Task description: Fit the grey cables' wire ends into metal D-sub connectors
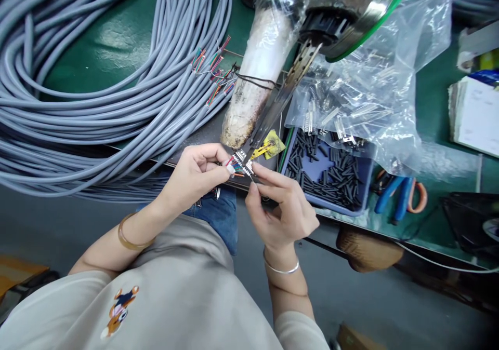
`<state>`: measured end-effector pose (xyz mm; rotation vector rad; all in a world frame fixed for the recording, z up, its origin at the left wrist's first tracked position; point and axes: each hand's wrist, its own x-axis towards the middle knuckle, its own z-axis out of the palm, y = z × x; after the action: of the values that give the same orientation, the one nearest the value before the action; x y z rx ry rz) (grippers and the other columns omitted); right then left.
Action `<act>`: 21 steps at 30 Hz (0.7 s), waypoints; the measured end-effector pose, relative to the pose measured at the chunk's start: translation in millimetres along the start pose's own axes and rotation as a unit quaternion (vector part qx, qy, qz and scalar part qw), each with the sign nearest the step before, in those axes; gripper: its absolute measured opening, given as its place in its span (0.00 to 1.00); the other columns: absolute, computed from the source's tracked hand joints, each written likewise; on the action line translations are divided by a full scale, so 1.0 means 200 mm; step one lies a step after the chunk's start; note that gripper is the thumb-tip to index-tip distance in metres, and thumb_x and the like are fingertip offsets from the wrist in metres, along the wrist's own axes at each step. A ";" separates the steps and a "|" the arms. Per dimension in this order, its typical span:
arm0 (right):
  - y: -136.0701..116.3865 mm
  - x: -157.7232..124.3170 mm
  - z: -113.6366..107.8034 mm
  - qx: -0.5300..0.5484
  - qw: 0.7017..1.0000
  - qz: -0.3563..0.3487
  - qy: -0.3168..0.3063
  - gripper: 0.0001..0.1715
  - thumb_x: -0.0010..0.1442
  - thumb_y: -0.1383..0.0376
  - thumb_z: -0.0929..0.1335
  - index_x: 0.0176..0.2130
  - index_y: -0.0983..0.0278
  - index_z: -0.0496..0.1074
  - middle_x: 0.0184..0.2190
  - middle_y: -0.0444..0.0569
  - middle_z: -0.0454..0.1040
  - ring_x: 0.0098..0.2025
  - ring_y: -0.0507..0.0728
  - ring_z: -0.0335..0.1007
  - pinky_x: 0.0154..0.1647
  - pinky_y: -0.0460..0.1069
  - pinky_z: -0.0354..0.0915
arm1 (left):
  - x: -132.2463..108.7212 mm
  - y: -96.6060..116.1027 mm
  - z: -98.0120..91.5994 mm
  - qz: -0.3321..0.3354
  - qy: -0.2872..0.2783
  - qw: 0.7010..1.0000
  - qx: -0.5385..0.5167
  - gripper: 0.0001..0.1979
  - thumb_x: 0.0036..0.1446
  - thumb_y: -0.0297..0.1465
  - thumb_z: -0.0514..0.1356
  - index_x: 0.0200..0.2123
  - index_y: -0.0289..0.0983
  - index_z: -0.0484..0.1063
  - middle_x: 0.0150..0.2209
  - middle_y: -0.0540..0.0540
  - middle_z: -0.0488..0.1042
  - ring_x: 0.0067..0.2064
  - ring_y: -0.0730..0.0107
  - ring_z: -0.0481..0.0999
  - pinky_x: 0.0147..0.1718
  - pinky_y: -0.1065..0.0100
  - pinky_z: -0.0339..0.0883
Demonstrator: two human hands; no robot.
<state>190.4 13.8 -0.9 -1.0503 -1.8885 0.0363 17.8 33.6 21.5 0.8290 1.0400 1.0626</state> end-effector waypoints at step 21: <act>0.02 0.01 0.02 0.049 0.998 0.025 -0.007 0.12 0.60 0.75 0.74 0.38 0.60 0.73 0.44 0.47 0.85 0.42 0.54 0.84 0.43 0.48 0.79 | 0.00 0.00 0.01 -0.018 0.022 1.000 0.006 0.13 0.45 0.28 0.72 0.24 0.35 0.69 0.15 0.60 0.59 0.15 0.88 0.50 0.13 0.78 0.43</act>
<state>190.1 18.6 -2.7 -1.0320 -1.8538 0.1625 19.1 34.1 21.2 0.7970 1.0952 1.0491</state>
